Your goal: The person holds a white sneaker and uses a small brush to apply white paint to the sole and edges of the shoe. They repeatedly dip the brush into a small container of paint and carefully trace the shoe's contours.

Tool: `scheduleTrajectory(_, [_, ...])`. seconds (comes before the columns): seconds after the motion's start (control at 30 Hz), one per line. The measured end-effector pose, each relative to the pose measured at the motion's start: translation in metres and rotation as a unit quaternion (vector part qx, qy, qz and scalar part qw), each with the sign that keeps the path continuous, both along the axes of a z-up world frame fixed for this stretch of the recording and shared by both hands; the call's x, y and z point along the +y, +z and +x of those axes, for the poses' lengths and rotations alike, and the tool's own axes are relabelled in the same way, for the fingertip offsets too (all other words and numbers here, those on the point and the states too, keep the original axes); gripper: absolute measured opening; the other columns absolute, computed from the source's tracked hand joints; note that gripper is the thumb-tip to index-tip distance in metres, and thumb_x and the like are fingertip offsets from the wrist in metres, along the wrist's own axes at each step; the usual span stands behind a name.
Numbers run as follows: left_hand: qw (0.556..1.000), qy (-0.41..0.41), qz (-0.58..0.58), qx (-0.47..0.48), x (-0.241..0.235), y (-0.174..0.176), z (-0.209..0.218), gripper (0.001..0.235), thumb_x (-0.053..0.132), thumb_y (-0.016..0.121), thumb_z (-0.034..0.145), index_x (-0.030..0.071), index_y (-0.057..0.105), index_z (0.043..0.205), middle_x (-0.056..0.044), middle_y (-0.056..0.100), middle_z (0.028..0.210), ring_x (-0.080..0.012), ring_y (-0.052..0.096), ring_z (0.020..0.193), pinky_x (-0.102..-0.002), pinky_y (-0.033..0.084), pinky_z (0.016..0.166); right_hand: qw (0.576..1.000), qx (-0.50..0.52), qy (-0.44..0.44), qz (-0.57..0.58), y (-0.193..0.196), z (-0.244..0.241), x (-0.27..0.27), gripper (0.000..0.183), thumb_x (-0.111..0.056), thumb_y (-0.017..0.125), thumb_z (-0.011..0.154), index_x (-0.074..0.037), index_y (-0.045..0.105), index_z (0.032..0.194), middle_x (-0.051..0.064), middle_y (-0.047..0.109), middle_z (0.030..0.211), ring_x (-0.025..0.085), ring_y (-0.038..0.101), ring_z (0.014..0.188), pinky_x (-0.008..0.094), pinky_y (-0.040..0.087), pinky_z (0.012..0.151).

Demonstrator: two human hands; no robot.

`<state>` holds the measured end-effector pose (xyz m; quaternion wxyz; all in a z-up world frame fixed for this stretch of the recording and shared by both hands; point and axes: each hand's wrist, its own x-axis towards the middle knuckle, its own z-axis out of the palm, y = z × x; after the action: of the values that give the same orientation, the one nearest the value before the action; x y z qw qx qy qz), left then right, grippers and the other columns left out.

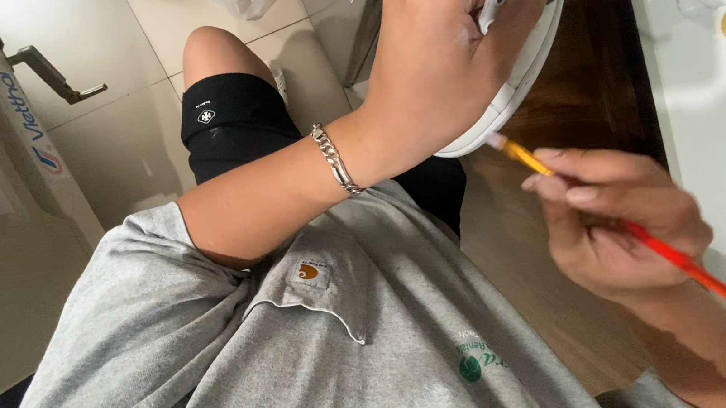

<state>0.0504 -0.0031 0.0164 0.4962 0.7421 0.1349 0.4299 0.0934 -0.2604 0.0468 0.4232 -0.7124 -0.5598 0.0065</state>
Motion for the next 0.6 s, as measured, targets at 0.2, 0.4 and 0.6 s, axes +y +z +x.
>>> scheduleTrajectory(0.2, [1.000,-0.013,-0.008,0.016,-0.001,0.004,-0.006,0.027,0.032,0.068,0.121,0.014,0.054,0.107,-0.001,0.038,0.077,-0.0209,0.029,0.072,-0.040,0.033,0.065,0.998,0.034,0.059,0.014,-0.015,0.009,-0.010,0.022,0.013,0.086,0.113,0.003,0.067,0.119,0.042,0.083,0.130,0.042,0.094,0.114,0.043,0.081,0.099])
scheduleTrajectory(0.4, [0.999,-0.034,-0.037,0.012,-0.003,0.002,-0.008,0.018,0.025,0.073,0.122,0.016,0.060,0.114,0.000,0.039,0.080,-0.0184,0.028,0.076,-0.037,0.034,0.068,0.999,0.024,-0.028,0.021,-0.007,0.003,-0.001,0.021,0.014,0.079,0.125,0.005,0.061,0.119,0.046,0.082,0.133,0.045,0.092,0.097,0.049,0.079,0.092])
scheduleTrajectory(0.6, [0.998,-0.035,-0.035,0.032,-0.003,0.002,-0.010,0.014,0.024,0.075,0.123,0.017,0.064,0.118,0.001,0.038,0.081,-0.0186,0.028,0.075,-0.036,0.035,0.067,0.999,0.035,-0.010,0.007,-0.002,-0.001,0.000,0.021,0.014,0.080,0.119,0.007,0.062,0.109,0.043,0.083,0.128,0.044,0.094,0.101,0.045,0.080,0.093])
